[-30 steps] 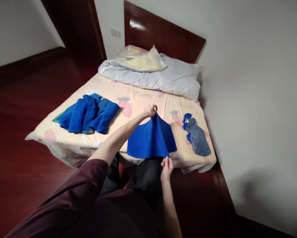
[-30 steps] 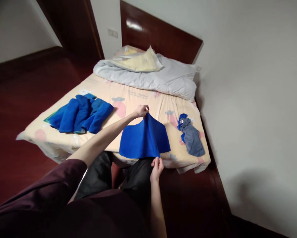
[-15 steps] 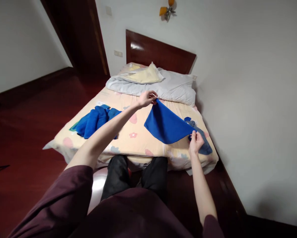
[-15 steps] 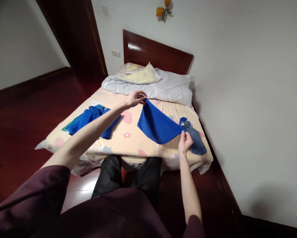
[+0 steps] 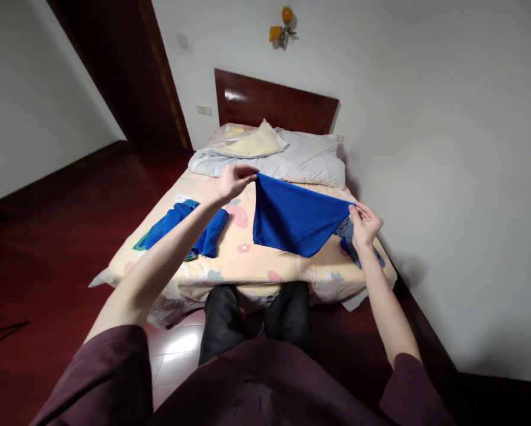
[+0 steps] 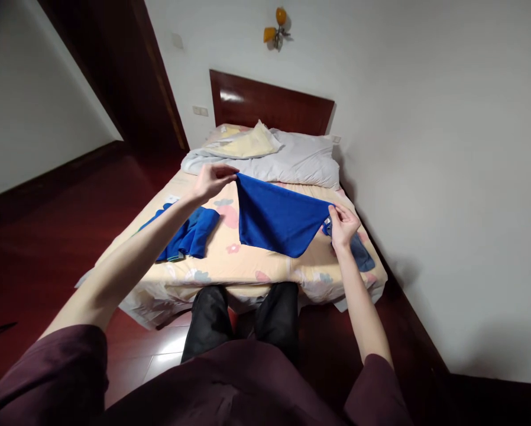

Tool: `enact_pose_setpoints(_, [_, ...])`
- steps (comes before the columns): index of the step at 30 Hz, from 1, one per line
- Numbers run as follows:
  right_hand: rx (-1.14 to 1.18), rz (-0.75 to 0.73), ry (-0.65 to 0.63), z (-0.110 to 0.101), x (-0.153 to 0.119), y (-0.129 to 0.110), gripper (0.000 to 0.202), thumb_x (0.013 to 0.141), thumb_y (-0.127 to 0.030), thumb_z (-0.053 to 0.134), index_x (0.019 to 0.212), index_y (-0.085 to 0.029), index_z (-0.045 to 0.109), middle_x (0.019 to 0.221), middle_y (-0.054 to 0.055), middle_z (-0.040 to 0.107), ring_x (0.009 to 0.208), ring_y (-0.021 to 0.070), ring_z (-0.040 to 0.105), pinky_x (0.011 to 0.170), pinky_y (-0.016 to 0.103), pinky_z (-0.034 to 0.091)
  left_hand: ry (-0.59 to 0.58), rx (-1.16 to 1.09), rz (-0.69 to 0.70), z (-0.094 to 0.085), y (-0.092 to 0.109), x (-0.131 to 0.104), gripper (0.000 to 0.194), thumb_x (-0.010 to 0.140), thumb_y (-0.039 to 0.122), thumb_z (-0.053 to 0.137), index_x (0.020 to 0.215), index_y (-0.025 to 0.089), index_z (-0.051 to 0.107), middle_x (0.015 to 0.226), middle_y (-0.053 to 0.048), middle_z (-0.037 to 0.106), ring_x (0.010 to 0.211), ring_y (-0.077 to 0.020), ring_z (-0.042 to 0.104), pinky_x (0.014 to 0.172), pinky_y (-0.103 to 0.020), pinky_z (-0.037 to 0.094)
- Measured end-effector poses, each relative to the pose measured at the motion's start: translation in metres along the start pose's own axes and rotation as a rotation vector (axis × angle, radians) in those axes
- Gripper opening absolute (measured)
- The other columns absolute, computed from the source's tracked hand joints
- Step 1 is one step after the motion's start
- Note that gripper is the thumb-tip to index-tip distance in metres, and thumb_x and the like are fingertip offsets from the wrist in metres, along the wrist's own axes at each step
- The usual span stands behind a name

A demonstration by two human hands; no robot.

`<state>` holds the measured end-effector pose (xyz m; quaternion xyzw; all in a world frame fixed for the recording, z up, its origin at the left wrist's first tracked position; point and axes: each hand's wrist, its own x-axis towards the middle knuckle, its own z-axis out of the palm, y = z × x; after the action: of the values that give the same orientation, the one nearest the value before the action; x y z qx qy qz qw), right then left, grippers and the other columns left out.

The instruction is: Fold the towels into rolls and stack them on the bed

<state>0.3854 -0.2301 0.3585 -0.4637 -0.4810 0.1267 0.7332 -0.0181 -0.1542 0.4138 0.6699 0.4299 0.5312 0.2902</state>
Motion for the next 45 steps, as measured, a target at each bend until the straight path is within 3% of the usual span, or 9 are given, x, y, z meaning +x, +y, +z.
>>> enact_pose_setpoints(7, [0.047,0.077,-0.034,0.011,-0.009,-0.016,0.051,0.061,-0.056,0.1,0.09,-0.018,0.082,0.088,0.008,0.08,0.079,0.0206,0.077,0.079,0.037,0.067,0.025,-0.136,-0.155,-0.015,-0.007,-0.015,0.051,0.077,0.045,0.091,0.111,0.008,0.083,0.108,-0.016,0.081,0.105,-0.0289,0.074,0.097,-0.039,0.06])
enact_pose_setpoints(12, [0.109,0.232,-0.095,0.001,-0.02,-0.025,0.052,0.054,-0.047,0.104,0.09,-0.016,0.083,0.082,0.007,0.079,0.069,0.0154,0.071,0.064,0.029,0.061,-0.022,-0.178,-0.199,-0.028,0.0,-0.039,0.063,0.066,0.057,0.096,0.107,0.011,0.085,0.105,-0.016,0.082,0.107,-0.0329,0.076,0.094,-0.041,0.061])
enact_pose_setpoints(20, [0.058,0.453,-0.272,-0.042,-0.053,-0.042,0.055,0.053,-0.048,0.107,0.093,-0.018,0.084,0.086,0.009,0.08,0.067,0.0148,0.069,0.057,0.027,0.055,-0.174,-0.123,-0.344,-0.062,0.021,-0.12,0.047,0.06,0.06,0.095,0.091,0.025,0.088,0.103,-0.009,0.083,0.105,-0.0341,0.077,0.094,-0.045,0.063])
enact_pose_setpoints(27, [0.06,0.618,-0.372,-0.044,-0.068,-0.047,0.055,0.046,-0.046,0.11,0.088,-0.019,0.085,0.085,0.009,0.08,0.071,0.0153,0.07,0.063,0.028,0.059,-0.202,-0.068,-0.516,-0.078,0.005,-0.153,0.044,0.062,0.058,0.092,0.094,0.029,0.088,0.086,-0.008,0.079,0.078,-0.0272,0.075,0.071,-0.04,0.062])
enact_pose_setpoints(30, [0.041,0.652,-0.408,-0.038,-0.068,-0.033,0.055,0.048,-0.046,0.109,0.09,-0.018,0.085,0.087,0.01,0.08,0.073,0.0154,0.071,0.062,0.027,0.057,-0.208,-0.084,-0.535,-0.075,-0.012,-0.151,0.048,0.06,0.057,0.094,0.097,0.027,0.088,0.089,-0.009,0.08,0.079,-0.0264,0.074,0.069,-0.038,0.06])
enact_pose_setpoints(33, [0.034,0.685,-0.456,-0.024,-0.064,-0.002,0.056,0.051,-0.045,0.108,0.092,-0.016,0.085,0.089,0.01,0.08,0.072,0.0143,0.069,0.059,0.025,0.053,-0.23,-0.089,-0.517,-0.065,-0.041,-0.139,0.049,0.061,0.058,0.092,0.096,0.024,0.087,0.087,-0.008,0.079,0.078,-0.0239,0.07,0.068,-0.035,0.057])
enact_pose_setpoints(38, [0.001,0.786,-0.399,0.029,-0.043,0.063,0.048,0.051,-0.034,0.105,0.087,-0.014,0.08,0.077,0.005,0.076,0.062,0.0105,0.06,0.053,0.023,0.043,-0.153,-0.062,-0.51,-0.032,-0.101,-0.089,0.043,0.059,0.049,0.089,0.086,0.016,0.082,0.081,-0.007,0.076,0.073,-0.018,0.063,0.067,-0.028,0.049])
enact_pose_setpoints(41, [0.012,0.69,-0.313,0.063,-0.021,0.087,0.045,0.055,-0.033,0.102,0.088,-0.015,0.076,0.081,0.005,0.077,0.064,0.0108,0.06,0.057,0.024,0.045,-0.043,-0.025,-0.467,-0.015,-0.122,-0.048,0.039,0.063,0.042,0.086,0.089,0.014,0.079,0.081,-0.008,0.076,0.076,-0.0186,0.066,0.071,-0.028,0.051])
enact_pose_setpoints(45, [0.069,0.431,-0.22,0.084,0.0,0.099,0.049,0.059,-0.044,0.098,0.092,-0.015,0.076,0.09,0.007,0.078,0.078,0.0147,0.068,0.074,0.029,0.056,0.08,0.137,-0.209,-0.012,-0.124,-0.014,0.041,0.078,0.039,0.076,0.11,0.015,0.078,0.097,-0.01,0.079,0.093,-0.0212,0.071,0.081,-0.028,0.054])
